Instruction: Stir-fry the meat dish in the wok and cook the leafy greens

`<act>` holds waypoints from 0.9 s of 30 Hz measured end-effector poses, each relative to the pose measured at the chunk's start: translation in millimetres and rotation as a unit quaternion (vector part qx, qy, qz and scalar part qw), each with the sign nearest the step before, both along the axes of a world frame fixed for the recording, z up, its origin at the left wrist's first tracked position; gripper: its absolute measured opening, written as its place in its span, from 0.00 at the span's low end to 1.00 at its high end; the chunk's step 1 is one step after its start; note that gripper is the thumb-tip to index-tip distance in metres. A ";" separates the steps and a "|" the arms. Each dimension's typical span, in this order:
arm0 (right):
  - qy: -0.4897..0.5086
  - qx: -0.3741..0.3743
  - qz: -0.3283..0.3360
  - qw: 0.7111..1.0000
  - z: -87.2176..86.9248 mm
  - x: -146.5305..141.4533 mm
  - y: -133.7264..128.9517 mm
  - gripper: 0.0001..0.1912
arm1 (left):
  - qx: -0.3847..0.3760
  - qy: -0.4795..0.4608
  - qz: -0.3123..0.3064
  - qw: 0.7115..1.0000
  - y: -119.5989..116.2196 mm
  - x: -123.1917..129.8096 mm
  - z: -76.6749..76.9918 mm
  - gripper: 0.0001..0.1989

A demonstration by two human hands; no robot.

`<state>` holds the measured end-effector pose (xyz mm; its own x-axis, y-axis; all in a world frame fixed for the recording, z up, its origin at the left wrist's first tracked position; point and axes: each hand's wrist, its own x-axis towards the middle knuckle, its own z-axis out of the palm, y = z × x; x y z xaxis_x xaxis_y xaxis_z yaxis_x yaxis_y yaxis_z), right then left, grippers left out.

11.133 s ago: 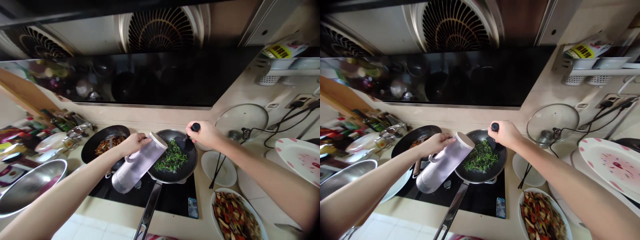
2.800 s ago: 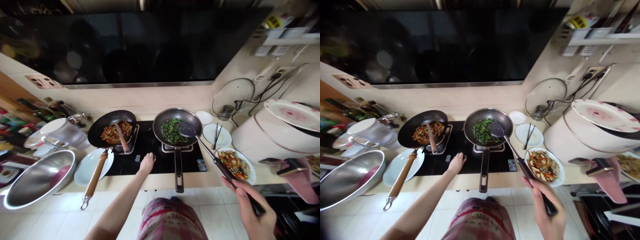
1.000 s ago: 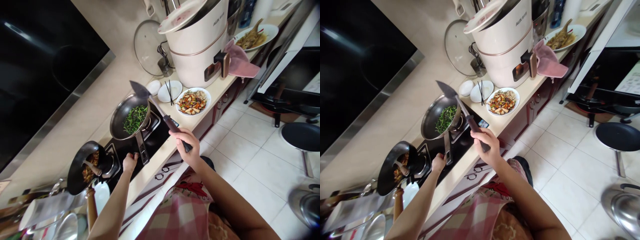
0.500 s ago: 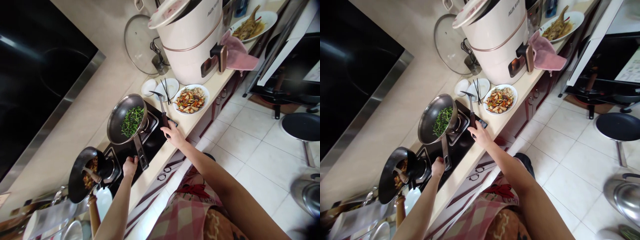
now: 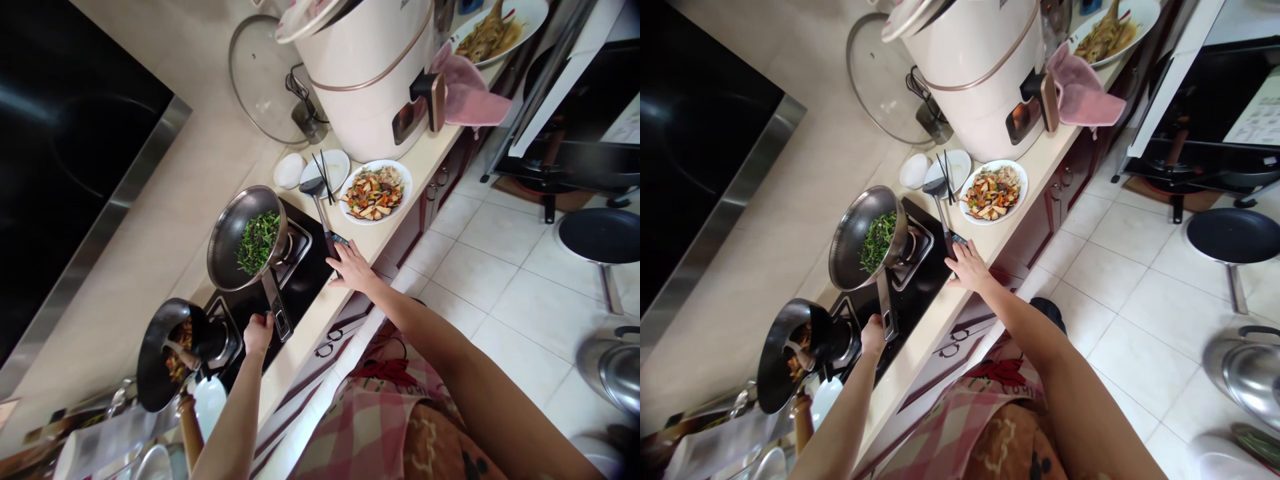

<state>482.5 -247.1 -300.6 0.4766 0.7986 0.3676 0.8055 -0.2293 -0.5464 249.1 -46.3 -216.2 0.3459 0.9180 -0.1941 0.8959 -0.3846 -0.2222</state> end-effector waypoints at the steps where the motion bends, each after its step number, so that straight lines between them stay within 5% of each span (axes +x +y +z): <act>1: 0.001 0.000 -0.001 1.000 -1.2 -0.4 -0.1 0.32 | -0.001 0.000 0.001 1.000 0.0 0.1 0.2 0.07; 15: 0.024 0.055 -0.008 0.998 8.6 -21.4 -9.3 0.22 | -0.015 -0.018 0.015 1.000 4.5 -4.2 -5.0 0.09; 21: 0.125 0.153 0.020 0.980 16.9 -37.8 -23.1 0.16 | -0.025 -0.060 0.025 0.998 9.0 -12.1 -15.9 0.13; 23: 0.307 0.212 0.014 0.928 31.0 -48.2 -24.6 0.13 | -0.034 -0.093 0.035 0.994 8.3 -15.4 -19.0 0.14; 27: 0.633 0.206 0.019 0.746 72.1 -75.5 -9.6 0.21 | -0.035 -0.194 0.055 0.979 -4.9 -19.0 -16.4 0.18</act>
<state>407.1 -256.8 -228.5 0.6299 0.7641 -0.1393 -0.4143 0.1789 -0.8924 230.0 -51.1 -232.6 0.3060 0.9430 -0.1311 0.9444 -0.2831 0.1674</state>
